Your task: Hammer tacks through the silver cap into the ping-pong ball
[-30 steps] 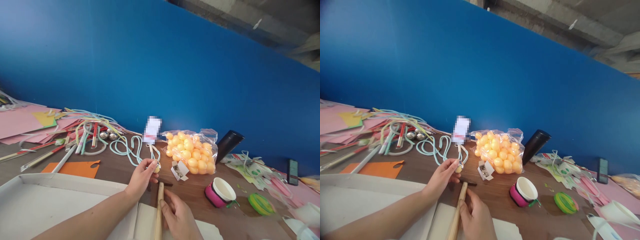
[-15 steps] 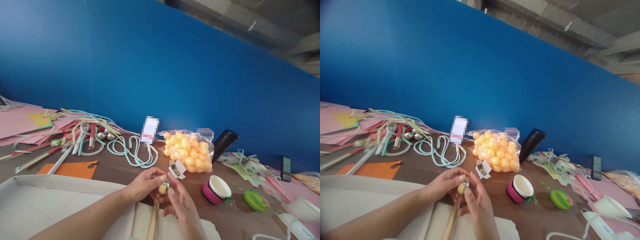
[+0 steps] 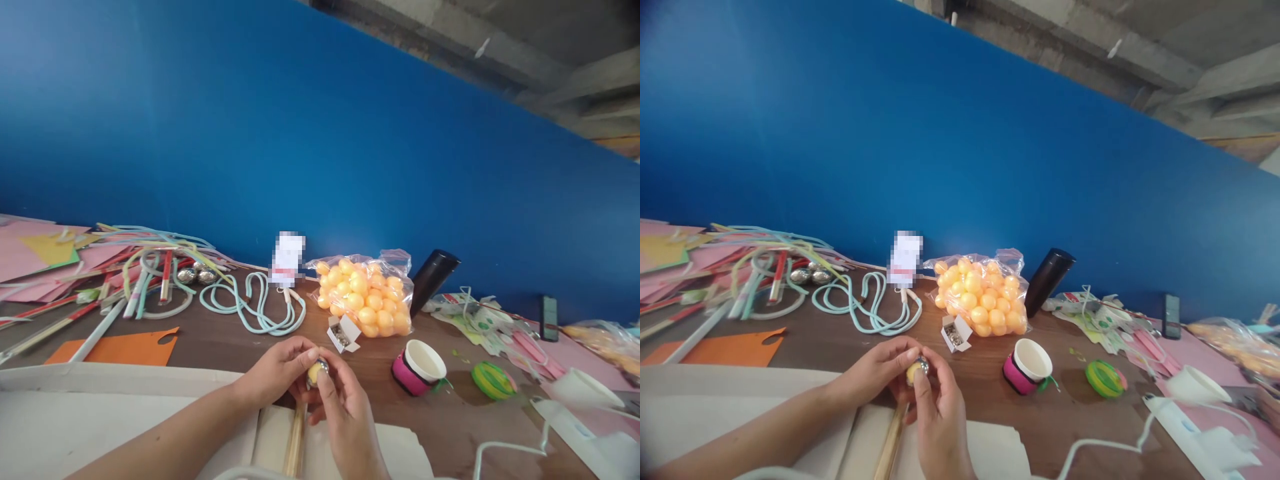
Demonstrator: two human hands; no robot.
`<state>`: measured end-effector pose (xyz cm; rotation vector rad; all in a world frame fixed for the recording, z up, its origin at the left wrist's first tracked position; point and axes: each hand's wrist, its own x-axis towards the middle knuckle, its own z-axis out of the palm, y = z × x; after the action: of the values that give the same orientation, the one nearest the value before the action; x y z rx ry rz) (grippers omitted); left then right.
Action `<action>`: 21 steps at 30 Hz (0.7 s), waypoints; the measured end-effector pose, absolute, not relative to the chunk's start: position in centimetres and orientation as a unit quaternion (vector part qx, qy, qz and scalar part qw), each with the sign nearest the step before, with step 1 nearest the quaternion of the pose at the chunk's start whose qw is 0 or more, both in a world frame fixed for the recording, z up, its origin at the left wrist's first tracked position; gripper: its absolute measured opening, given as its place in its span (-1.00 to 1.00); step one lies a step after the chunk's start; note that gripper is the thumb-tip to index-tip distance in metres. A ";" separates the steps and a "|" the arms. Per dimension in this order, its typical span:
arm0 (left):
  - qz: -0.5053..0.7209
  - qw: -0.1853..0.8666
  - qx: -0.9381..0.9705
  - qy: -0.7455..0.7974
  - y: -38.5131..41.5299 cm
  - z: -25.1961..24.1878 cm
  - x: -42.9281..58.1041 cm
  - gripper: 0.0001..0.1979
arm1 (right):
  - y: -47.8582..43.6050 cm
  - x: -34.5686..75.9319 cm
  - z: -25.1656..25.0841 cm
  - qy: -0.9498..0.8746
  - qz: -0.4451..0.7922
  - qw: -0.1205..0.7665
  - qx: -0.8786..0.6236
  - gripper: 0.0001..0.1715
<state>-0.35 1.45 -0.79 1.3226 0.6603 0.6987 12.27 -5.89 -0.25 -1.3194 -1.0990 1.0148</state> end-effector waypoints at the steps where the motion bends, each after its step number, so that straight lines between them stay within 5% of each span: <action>1: 0.326 0.672 0.591 0.305 1.4 -0.9 -0.2 -0.61 | -5.8 12.4 -0.5 -0.447 0.435 0.551 -0.555 -0.51; 12: 0.378 0.490 0.665 0.419 1.7 0.2 1.1 -0.72 | -4.7 13.0 -2.1 -0.281 0.549 0.606 -0.502 -0.53; 16: 0.228 0.253 0.835 0.432 3.0 3.2 3.7 -0.78 | -4.5 13.0 -2.3 -0.253 0.555 0.624 -0.488 -0.58; 21: 0.099 0.208 0.853 0.469 6.2 4.0 7.7 -0.92 | -4.5 13.7 -2.2 -0.208 0.543 0.652 -0.487 -0.60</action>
<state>7.75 6.15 4.00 2.3743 1.3052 0.2748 13.71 -4.47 -2.21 -1.1052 -0.4717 1.2322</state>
